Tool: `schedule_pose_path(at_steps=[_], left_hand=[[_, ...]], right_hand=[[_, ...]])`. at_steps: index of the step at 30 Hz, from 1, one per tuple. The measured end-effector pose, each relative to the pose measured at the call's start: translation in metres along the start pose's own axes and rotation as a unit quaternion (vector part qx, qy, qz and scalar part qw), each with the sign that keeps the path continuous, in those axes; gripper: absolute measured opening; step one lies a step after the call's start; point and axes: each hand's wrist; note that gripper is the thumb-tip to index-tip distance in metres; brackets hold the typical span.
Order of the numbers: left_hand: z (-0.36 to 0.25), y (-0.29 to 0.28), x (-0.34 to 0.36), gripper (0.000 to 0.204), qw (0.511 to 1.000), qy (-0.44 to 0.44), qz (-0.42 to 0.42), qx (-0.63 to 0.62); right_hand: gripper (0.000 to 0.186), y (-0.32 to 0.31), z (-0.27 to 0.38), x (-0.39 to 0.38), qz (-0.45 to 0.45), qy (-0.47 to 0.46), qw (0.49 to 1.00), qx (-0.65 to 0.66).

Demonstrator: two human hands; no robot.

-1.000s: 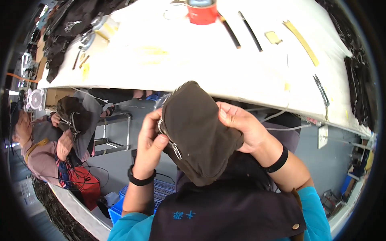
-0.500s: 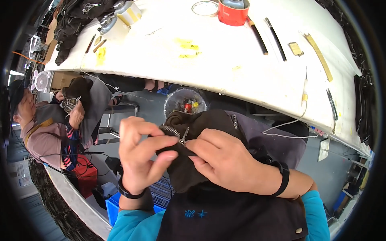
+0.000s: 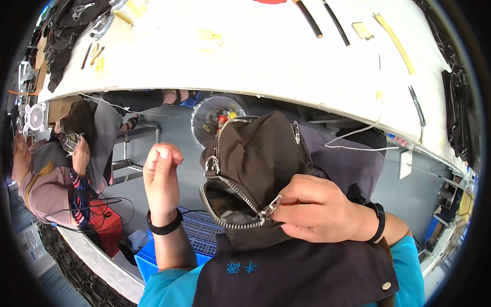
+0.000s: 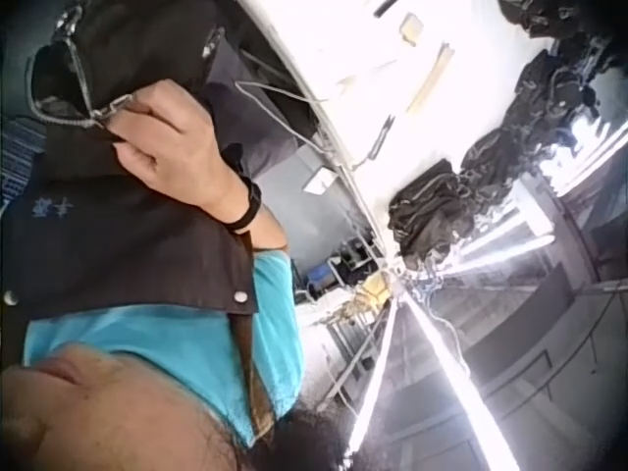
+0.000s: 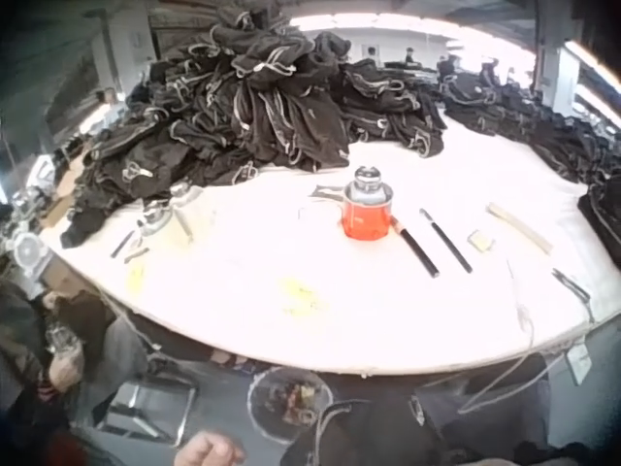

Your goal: Checking and adjusting the zippers and seams of a fabric bag using tools.

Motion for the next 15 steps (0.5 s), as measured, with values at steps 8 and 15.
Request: schedule_pose_path(at_steps=[8,15], left_hand=[[-0.051,0.033,0.010,0.026,0.945,0.322,0.048,-0.021],[0.001,0.024,0.004,0.041,0.989,0.095,0.115,-0.012]], right_hand=[[0.021,0.006,-0.002,-0.002,0.005,-0.020,0.998,0.051],[0.024,0.002,-0.007,-0.008,0.014,-0.019,0.999,0.049]])
Point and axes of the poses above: each hand's wrist, its own x-axis towards the middle knuckle, its own y-axis out of the palm, z = x × y, and after that the axes turned 14 degrees about y, right-handed
